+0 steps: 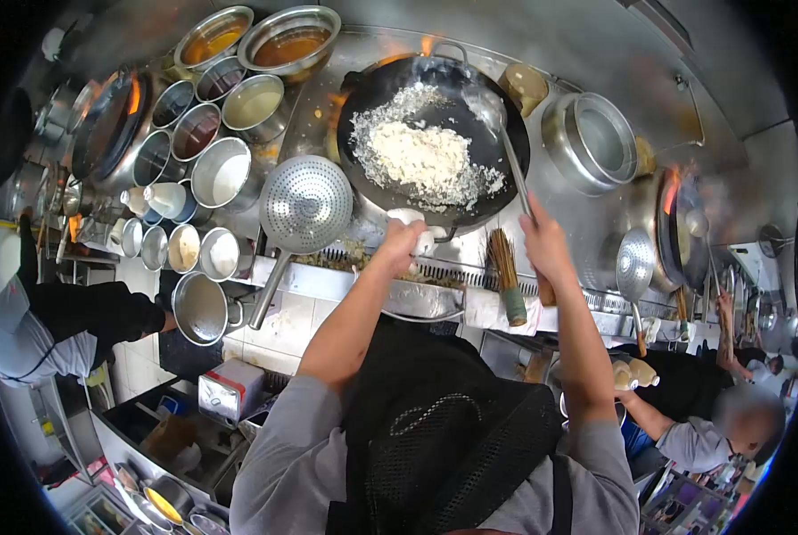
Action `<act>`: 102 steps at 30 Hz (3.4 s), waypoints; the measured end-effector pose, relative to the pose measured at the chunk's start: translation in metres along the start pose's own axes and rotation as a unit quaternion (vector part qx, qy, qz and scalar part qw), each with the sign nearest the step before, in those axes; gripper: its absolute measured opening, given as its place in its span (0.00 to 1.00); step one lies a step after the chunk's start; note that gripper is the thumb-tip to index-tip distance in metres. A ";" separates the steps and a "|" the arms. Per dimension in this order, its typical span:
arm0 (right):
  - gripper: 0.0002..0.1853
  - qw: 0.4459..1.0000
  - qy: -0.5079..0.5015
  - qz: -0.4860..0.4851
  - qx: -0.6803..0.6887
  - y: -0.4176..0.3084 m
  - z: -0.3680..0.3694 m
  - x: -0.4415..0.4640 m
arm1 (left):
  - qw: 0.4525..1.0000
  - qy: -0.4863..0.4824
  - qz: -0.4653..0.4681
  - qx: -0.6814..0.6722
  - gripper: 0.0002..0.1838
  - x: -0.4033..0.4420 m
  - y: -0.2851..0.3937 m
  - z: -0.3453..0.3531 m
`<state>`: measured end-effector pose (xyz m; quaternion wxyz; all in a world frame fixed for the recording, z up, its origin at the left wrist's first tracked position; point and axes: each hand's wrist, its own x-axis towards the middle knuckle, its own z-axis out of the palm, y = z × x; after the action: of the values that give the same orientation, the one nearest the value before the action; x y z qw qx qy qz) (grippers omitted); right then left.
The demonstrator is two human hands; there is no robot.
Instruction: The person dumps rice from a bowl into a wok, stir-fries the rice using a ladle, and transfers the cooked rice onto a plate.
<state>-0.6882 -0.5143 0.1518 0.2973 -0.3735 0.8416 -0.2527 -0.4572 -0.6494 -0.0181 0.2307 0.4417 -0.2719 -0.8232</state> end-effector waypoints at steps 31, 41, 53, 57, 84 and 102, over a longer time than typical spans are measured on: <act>0.40 0.974 -0.157 -0.119 -0.116 0.002 0.056 -0.018 | 0.997 0.041 0.064 0.012 0.31 0.018 -0.013 -0.016; 0.42 0.958 -0.181 -0.096 -0.199 -0.048 0.040 -0.025 | 0.996 0.045 0.081 0.019 0.32 0.020 -0.016 -0.015; 0.39 0.966 -0.218 -0.022 -0.135 -0.069 0.034 -0.067 | 0.993 0.056 0.084 0.059 0.29 0.011 -0.012 -0.012; 0.38 0.980 -0.103 -0.065 -0.154 -0.054 0.101 -0.023 | 0.992 0.049 0.112 0.037 0.29 0.016 -0.014 -0.017; 0.36 0.910 -0.075 -0.081 -0.401 -0.046 -0.017 -0.011 | 0.997 0.021 0.072 0.019 0.29 0.017 -0.015 -0.019; 0.29 0.989 0.131 -0.061 -0.010 -0.022 0.073 0.033 | 0.996 0.043 0.073 0.029 0.27 0.024 -0.022 -0.022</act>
<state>-0.6453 -0.5682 0.1050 0.1644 -0.3912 0.8513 -0.3086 -0.4541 -0.6533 -0.0569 0.2888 0.4625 -0.3169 -0.7760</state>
